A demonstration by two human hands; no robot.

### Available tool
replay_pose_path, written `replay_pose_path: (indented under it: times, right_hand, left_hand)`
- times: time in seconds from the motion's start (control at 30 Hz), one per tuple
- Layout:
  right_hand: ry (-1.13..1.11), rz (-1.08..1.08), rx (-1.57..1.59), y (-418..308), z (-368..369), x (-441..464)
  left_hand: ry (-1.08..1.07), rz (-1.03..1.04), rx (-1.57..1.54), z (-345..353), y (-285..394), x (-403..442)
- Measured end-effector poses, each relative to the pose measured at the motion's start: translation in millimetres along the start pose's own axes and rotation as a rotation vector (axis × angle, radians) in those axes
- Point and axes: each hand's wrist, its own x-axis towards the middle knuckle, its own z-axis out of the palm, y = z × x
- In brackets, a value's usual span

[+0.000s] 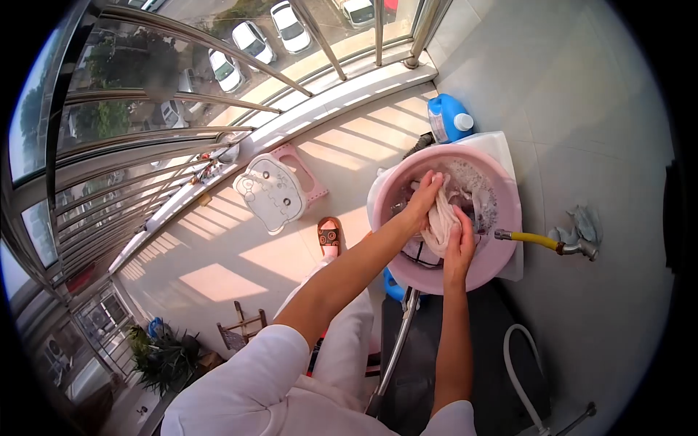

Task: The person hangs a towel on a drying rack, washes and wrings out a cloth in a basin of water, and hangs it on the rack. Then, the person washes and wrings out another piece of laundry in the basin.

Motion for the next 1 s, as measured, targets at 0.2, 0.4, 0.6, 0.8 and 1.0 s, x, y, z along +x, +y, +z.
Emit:
replay_pose_path:
  times: [0.2,0.4,0.6,0.8,1.0]
  right_hand:
    - [0.098,0.064,-0.156,27,25,20]
    - [0.256,0.026,-0.331,107,1,89]
    - [0.248,0.113,-0.288,146,-26,71]
    - [0.202,0.352,0.767,23,-31,-1]
    - [0.108,0.359,0.105,-3,-76,-54]
  left_hand:
    - [-0.142,0.013,-0.09,-47,-63,58]
    - [0.191,0.066,-0.004,7,-23,3]
    - [0.193,0.394,0.426,-25,-16,-23]
    - [0.297,-0.301,-0.185,-9,-48,-79]
    - [0.052,0.154,-0.079,63,-21,-124]
